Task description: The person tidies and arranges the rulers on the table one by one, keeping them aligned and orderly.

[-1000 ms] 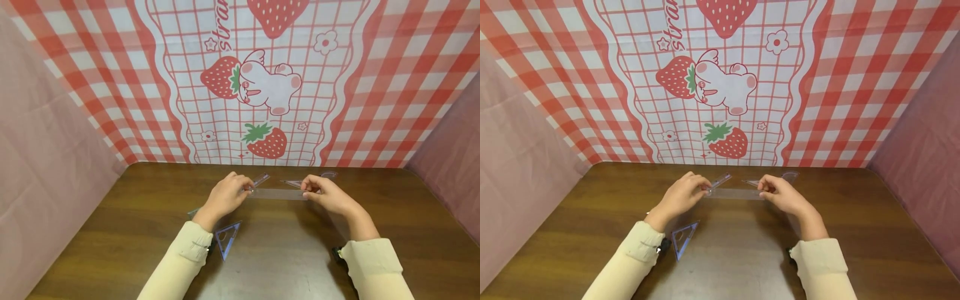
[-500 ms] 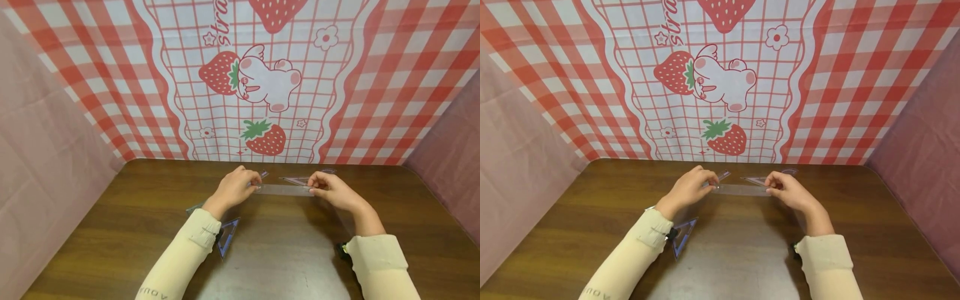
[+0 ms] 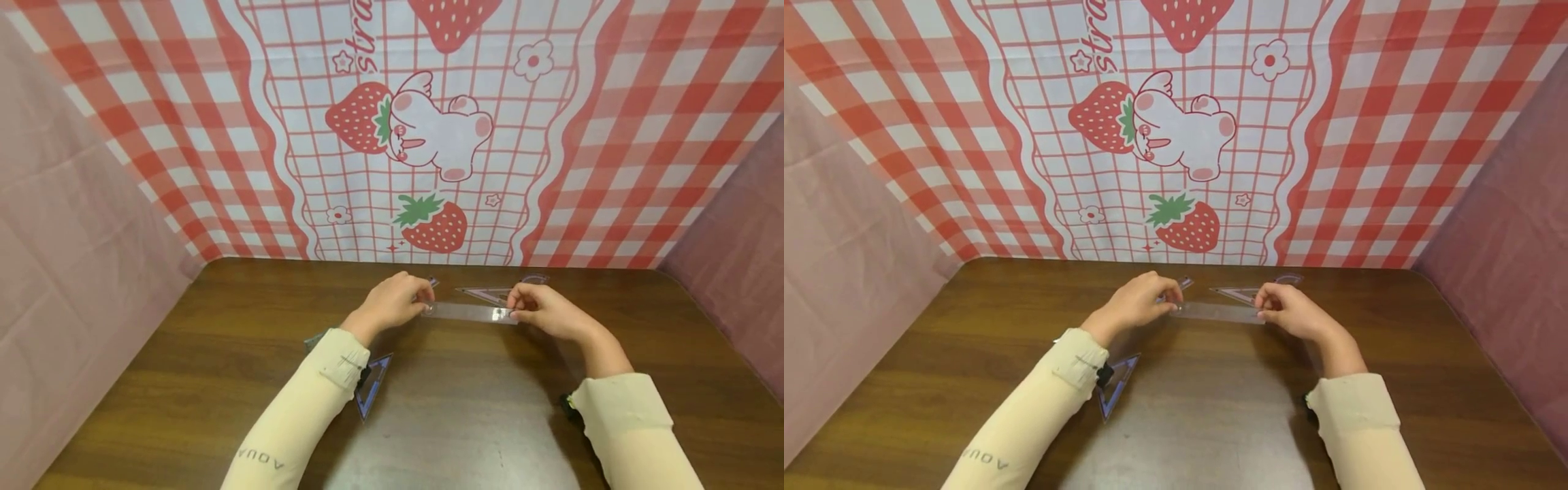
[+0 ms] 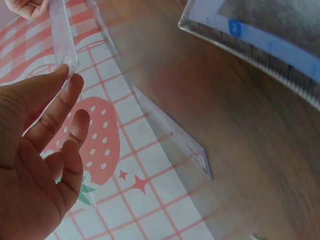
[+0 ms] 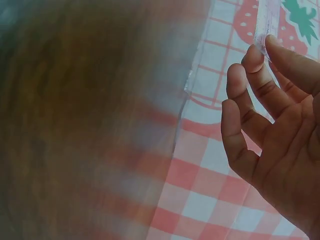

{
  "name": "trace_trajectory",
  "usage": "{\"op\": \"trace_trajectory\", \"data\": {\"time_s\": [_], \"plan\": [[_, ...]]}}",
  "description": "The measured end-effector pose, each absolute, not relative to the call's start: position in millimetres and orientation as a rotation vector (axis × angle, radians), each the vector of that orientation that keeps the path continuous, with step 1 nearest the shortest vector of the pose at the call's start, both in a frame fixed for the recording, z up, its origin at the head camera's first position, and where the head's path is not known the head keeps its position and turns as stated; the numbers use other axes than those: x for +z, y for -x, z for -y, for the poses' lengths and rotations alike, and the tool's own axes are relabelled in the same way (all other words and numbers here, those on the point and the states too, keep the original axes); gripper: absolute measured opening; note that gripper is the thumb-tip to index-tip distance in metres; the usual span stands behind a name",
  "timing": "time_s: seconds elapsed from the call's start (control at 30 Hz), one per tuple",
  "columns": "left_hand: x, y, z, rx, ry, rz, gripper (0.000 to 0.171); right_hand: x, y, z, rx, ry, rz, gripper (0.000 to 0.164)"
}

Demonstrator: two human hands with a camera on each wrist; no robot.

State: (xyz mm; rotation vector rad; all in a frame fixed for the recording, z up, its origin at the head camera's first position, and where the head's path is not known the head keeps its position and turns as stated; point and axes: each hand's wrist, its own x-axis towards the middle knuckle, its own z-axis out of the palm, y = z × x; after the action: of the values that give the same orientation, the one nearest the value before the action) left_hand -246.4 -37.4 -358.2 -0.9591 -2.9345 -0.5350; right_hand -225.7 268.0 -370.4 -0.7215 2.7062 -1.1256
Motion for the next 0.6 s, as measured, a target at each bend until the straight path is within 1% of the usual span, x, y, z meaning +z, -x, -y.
{"op": "trace_trajectory", "data": {"time_s": [0.6], "plan": [[-370,256,37,-0.551,1.002,3.020,0.007,-369,232,-262,-1.031,0.730,-2.599,0.008]]}}
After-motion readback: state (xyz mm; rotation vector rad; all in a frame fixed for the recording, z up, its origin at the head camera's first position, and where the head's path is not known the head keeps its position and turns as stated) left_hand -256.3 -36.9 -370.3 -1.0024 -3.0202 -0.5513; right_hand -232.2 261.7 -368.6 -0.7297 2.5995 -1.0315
